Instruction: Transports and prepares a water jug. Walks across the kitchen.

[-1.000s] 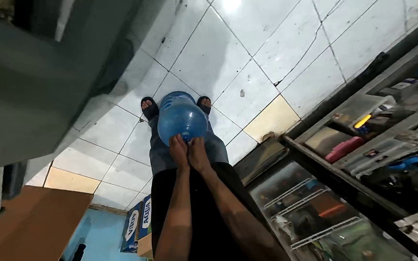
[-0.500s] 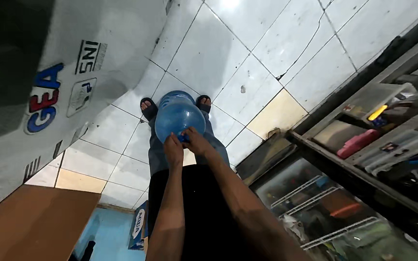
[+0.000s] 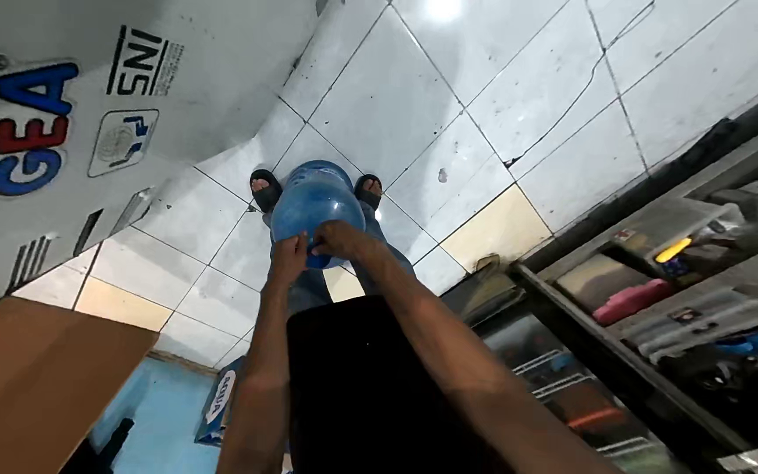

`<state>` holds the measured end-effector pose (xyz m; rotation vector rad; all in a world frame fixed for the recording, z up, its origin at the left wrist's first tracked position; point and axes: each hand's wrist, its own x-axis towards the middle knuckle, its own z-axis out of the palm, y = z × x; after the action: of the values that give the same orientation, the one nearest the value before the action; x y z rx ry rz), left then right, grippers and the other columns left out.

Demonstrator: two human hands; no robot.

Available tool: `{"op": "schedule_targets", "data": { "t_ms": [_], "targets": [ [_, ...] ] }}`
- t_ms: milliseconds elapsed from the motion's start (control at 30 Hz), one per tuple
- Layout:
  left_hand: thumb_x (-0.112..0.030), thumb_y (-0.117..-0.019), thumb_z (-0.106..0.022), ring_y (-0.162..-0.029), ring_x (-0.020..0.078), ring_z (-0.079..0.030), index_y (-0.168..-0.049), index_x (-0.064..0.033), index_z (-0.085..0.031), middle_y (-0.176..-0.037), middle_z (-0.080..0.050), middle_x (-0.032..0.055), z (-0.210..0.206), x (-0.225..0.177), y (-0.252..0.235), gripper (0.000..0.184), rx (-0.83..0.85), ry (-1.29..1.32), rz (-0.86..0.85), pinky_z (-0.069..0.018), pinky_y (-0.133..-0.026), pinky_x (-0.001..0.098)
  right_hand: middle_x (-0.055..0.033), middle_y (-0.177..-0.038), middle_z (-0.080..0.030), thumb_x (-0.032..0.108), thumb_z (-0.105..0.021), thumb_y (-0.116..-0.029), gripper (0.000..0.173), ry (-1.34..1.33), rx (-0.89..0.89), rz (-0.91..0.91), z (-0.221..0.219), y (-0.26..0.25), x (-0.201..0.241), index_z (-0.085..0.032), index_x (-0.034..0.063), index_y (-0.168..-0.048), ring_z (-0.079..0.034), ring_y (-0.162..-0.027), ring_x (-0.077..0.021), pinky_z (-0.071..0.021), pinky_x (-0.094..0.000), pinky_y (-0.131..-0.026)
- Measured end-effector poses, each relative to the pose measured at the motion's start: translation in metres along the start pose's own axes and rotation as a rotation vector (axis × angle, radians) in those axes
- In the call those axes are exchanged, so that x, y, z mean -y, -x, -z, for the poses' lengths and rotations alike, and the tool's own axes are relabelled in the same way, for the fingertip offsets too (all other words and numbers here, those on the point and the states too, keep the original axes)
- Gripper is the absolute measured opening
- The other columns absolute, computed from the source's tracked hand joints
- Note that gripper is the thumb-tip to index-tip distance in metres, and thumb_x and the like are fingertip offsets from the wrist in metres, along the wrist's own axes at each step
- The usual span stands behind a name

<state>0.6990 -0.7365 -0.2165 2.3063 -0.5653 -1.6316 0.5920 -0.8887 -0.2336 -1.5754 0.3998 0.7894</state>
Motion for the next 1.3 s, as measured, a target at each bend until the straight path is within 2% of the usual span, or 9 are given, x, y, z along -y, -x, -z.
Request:
{"op": "schedule_targets", "data": {
  "t_ms": [133,200,300,633,767,967,1067,1167,1300],
  "targets": [
    [-0.03,-0.1086,-0.052,-0.086,0.0276,-0.075,-0.119,0.0041,-0.065,-0.11,-0.07,0.0206,0.015,0.009,0.001,0.038,0.227,0.262,0.066,-0.0635,-0.082,0.0491,-0.0214,-0.118,-0.069,0.018,-0.065,-0.1015,0.025,-0.081,0.057,0.029,0.015,-0.004,-0.01,-0.071,-0.0018,-0.115,-0.068,-0.108,-0.0337,-0.0538,-0.052,-0.1],
    [-0.027,-0.1086,-0.052,-0.084,0.0253,-0.072,-0.115,0.0045,-0.065,-0.106,-0.069,0.0194,0.013,0.011,0.002,0.035,0.205,0.319,0.041,-0.0618,-0.08,0.0463,-0.0213,-0.115,-0.069,0.019,-0.064,-0.1021,0.026,-0.101,0.057,0.004,0.015,-0.004,-0.008,-0.071,-0.0024,-0.115,-0.071,-0.1,-0.0326,-0.0577,-0.051,-0.093],
    [-0.026,-0.1097,-0.049,-0.082,0.0231,-0.065,-0.113,0.0029,-0.064,-0.101,-0.066,0.0177,0.002,0.009,0.013,0.033,0.087,0.317,-0.013,-0.0565,-0.077,0.0441,-0.0218,-0.113,-0.07,0.019,-0.06,-0.1038,0.026,-0.053,-0.001,0.038,0.006,-0.003,-0.013,-0.071,-0.0034,-0.114,-0.069,-0.104,-0.0339,-0.0529,-0.0521,-0.099],
    [-0.03,-0.1093,-0.049,-0.087,0.0208,-0.063,-0.116,-0.0012,-0.065,-0.106,-0.066,0.014,-0.027,0.016,0.028,0.034,-0.145,0.424,-0.001,-0.0541,-0.078,0.0412,-0.0152,-0.108,-0.068,0.006,-0.062,-0.1004,0.012,-0.304,-0.622,0.167,-0.06,0.031,-0.018,-0.069,-0.0009,-0.105,-0.069,-0.09,-0.0223,-0.0598,-0.0392,-0.083],
    [-0.022,-0.1046,-0.06,-0.093,0.0216,-0.07,-0.123,-0.0053,-0.068,-0.121,-0.066,0.0126,-0.001,0.019,0.027,0.026,-0.043,0.366,-0.063,-0.0623,-0.08,0.0423,-0.0144,-0.106,-0.07,0.014,-0.062,-0.1014,0.018,-0.275,-0.563,0.153,-0.056,0.023,-0.027,-0.071,0.0001,-0.108,-0.069,-0.087,-0.0196,-0.0594,-0.0353,-0.081],
    [-0.021,-0.1016,-0.066,-0.086,0.0241,-0.074,-0.114,-0.0008,-0.07,-0.107,-0.073,0.0155,0.025,0.006,0.006,0.025,0.153,0.201,0.04,-0.0619,-0.085,0.0462,-0.0159,-0.107,-0.072,0.017,-0.069,-0.0979,0.02,-0.156,-0.308,0.061,-0.02,0.022,-0.015,-0.076,0.0018,-0.11,-0.071,-0.095,-0.0259,-0.0574,-0.0439,-0.092],
    [-0.02,-0.1039,-0.061,-0.099,0.0284,-0.071,-0.116,0.001,-0.069,-0.111,-0.071,0.018,0.031,0.002,-0.007,0.026,0.241,0.096,-0.025,-0.0565,-0.094,0.051,-0.015,-0.103,-0.075,0.018,-0.068,-0.0985,0.019,-0.101,-0.245,0.04,-0.007,0.01,-0.014,-0.077,0.0029,-0.105,-0.071,-0.099,-0.0268,-0.0545,-0.0464,-0.095],
    [-0.017,-0.1052,-0.058,-0.102,0.0305,-0.069,-0.115,0.0015,-0.067,-0.113,-0.07,0.0192,0.022,-0.004,0.01,0.023,0.126,0.031,-0.066,-0.0555,-0.094,0.0526,-0.018,-0.104,-0.072,0.013,-0.061,-0.1014,0.02,-0.097,-0.266,0.097,-0.018,0.012,-0.015,-0.073,-0.0016,-0.107,-0.07,-0.099,-0.0296,-0.0545,-0.0467,-0.095],
    [-0.014,-0.1033,-0.06,-0.099,0.0253,-0.069,-0.114,-0.0011,-0.068,-0.111,-0.07,0.014,0.001,-0.005,0.024,0.019,-0.1,0.03,-0.102,-0.0572,-0.088,0.0468,-0.0163,-0.102,-0.07,0.009,-0.062,-0.1013,0.015,-0.218,-0.54,0.131,-0.047,0.023,-0.015,-0.071,-0.0015,-0.106,-0.07,-0.093,-0.0266,-0.0584,-0.0439,-0.089]
  ]
}}
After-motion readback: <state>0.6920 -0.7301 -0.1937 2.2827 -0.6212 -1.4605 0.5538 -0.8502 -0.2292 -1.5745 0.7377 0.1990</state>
